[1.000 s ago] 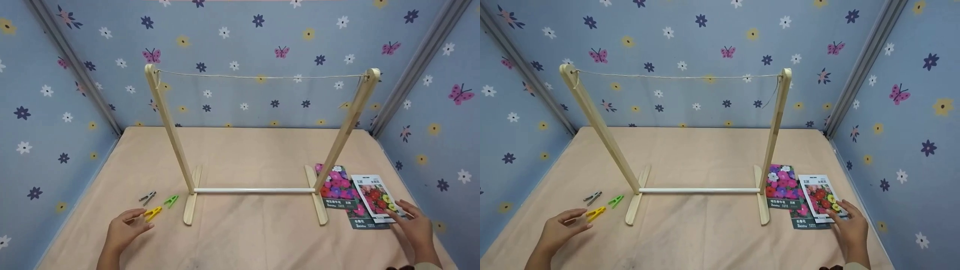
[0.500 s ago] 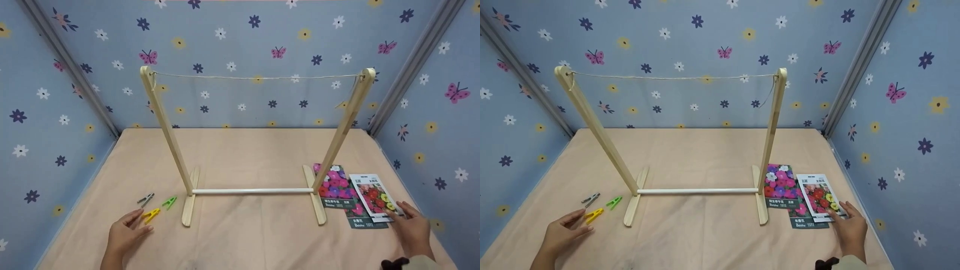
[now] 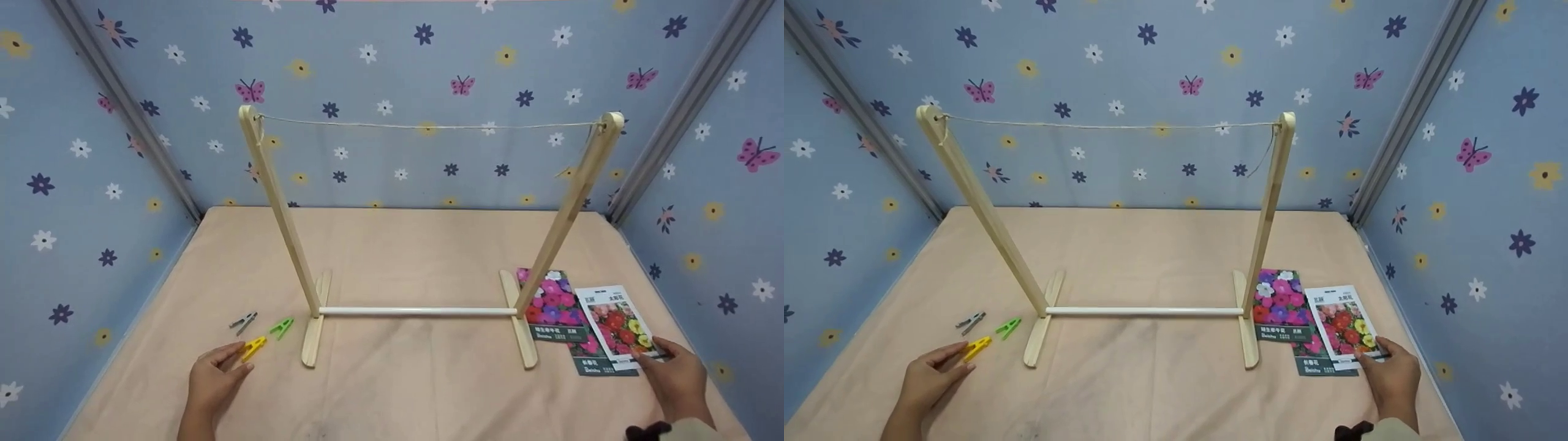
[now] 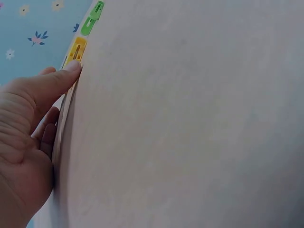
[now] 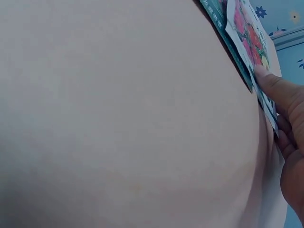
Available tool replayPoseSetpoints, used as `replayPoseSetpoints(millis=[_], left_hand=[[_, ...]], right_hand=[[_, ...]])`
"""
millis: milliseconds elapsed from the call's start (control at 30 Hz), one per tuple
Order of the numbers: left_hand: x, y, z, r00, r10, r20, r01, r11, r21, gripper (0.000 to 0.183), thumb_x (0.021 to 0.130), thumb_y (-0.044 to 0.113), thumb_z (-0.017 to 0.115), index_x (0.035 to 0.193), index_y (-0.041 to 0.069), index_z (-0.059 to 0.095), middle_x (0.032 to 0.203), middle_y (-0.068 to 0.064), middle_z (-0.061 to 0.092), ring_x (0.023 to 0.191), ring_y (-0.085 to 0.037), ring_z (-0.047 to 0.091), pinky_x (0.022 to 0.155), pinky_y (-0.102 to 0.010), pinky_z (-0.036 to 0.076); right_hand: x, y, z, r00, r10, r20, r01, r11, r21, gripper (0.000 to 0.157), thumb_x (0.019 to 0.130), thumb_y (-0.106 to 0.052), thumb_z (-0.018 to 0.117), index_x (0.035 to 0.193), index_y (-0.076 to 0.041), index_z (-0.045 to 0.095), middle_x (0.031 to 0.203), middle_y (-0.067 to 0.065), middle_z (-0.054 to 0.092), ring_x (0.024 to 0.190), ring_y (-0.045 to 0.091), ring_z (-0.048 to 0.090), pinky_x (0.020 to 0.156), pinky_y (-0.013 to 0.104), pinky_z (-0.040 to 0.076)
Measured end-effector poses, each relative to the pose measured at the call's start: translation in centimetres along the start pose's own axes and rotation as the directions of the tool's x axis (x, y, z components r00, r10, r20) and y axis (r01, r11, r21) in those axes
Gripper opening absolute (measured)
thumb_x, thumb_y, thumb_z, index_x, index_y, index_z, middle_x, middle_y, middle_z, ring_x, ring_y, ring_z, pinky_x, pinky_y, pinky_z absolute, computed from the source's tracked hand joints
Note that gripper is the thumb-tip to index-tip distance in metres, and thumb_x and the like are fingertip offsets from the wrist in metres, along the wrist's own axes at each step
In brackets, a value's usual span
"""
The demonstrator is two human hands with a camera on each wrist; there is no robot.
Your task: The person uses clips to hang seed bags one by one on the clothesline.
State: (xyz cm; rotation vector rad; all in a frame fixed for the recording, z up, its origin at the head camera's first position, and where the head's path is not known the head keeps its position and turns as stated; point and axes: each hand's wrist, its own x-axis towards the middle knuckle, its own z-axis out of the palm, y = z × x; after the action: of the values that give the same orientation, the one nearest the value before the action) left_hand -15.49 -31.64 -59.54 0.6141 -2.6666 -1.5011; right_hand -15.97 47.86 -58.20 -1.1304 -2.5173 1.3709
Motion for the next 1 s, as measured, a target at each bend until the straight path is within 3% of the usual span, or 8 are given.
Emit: replayPoseSetpoints(millis=[100, 233, 367, 600, 733, 1000], left_hand=[[-0.1, 0.0, 0.3, 1.000, -0.007, -0.006, 0.007, 1.000, -0.017, 0.053, 0.081, 0.001, 0.078, 0.130, 0.001, 0.059, 0.138, -0.016, 0.049, 0.133, -0.032, 0.043, 0.102, -0.027, 0.042], [-0.2, 0.0, 0.5, 0.999, -0.039, -0.016, 0.038, 0.999, -0.034, 0.057, 0.081, 0.004, 0.078, 0.134, 0.002, 0.057, 0.141, -0.015, 0.045, 0.136, -0.034, 0.038, 0.108, -0.036, 0.039], [-0.2, 0.1, 0.8, 0.998, -0.047, -0.048, 0.046, 0.999, -0.017, 0.063, 0.078, 0.009, 0.082, 0.135, 0.002, 0.055, 0.142, -0.015, 0.046, 0.138, -0.035, 0.035, 0.110, -0.041, 0.036], [-0.3, 0.0, 1.2, 0.993, 0.008, -0.118, -0.001, 0.998, 0.057, 0.052, 0.080, 0.011, 0.081, 0.127, -0.001, 0.062, 0.138, -0.013, 0.051, 0.134, -0.035, 0.038, 0.109, -0.041, 0.038], [-0.6, 0.0, 1.2, 0.992, 0.004, -0.125, -0.002, 1.000, 0.016, 0.050, 0.081, 0.005, 0.078, 0.127, -0.001, 0.062, 0.136, -0.015, 0.049, 0.132, -0.034, 0.042, 0.104, -0.035, 0.043], [-0.9, 0.0, 1.0, 0.991, -0.007, -0.131, 0.006, 1.000, -0.008, 0.048, 0.082, 0.006, 0.078, 0.127, 0.003, 0.063, 0.136, -0.016, 0.047, 0.133, -0.034, 0.042, 0.101, -0.032, 0.045]], right_hand=[[-0.1, -0.1, -0.2, 0.999, -0.006, -0.034, 0.005, 1.000, -0.021, 0.081, 0.080, -0.001, 0.078, 0.148, -0.001, 0.034, 0.153, 0.024, 0.031, 0.141, 0.040, 0.026, 0.113, 0.051, 0.028], [0.0, -0.3, -0.3, 0.999, 0.012, -0.035, -0.012, 1.000, -0.016, 0.085, 0.080, 0.003, 0.076, 0.151, -0.003, 0.029, 0.154, 0.025, 0.028, 0.142, 0.041, 0.025, 0.113, 0.051, 0.028], [0.1, -0.4, -0.2, 0.998, 0.059, 0.019, -0.060, 0.996, 0.060, 0.091, 0.081, 0.008, 0.072, 0.154, -0.007, 0.019, 0.156, 0.025, 0.021, 0.142, 0.040, 0.025, 0.111, 0.048, 0.032], [0.1, -0.2, -0.7, 0.979, 0.137, 0.149, -0.167, 0.963, 0.212, 0.096, 0.085, 0.012, 0.066, 0.155, -0.008, 0.004, 0.160, 0.021, 0.006, 0.143, 0.039, 0.022, 0.107, 0.047, 0.036], [-0.1, -0.3, -0.8, 0.973, 0.156, 0.169, -0.201, 0.935, 0.293, 0.097, 0.083, 0.014, 0.066, 0.156, -0.007, 0.006, 0.160, 0.022, 0.010, 0.142, 0.039, 0.027, 0.106, 0.047, 0.038], [-0.4, -0.3, -0.7, 0.983, 0.153, 0.098, -0.174, 0.944, 0.279, 0.093, 0.082, 0.012, 0.069, 0.156, -0.007, 0.016, 0.158, 0.022, 0.018, 0.142, 0.038, 0.026, 0.108, 0.044, 0.037]])
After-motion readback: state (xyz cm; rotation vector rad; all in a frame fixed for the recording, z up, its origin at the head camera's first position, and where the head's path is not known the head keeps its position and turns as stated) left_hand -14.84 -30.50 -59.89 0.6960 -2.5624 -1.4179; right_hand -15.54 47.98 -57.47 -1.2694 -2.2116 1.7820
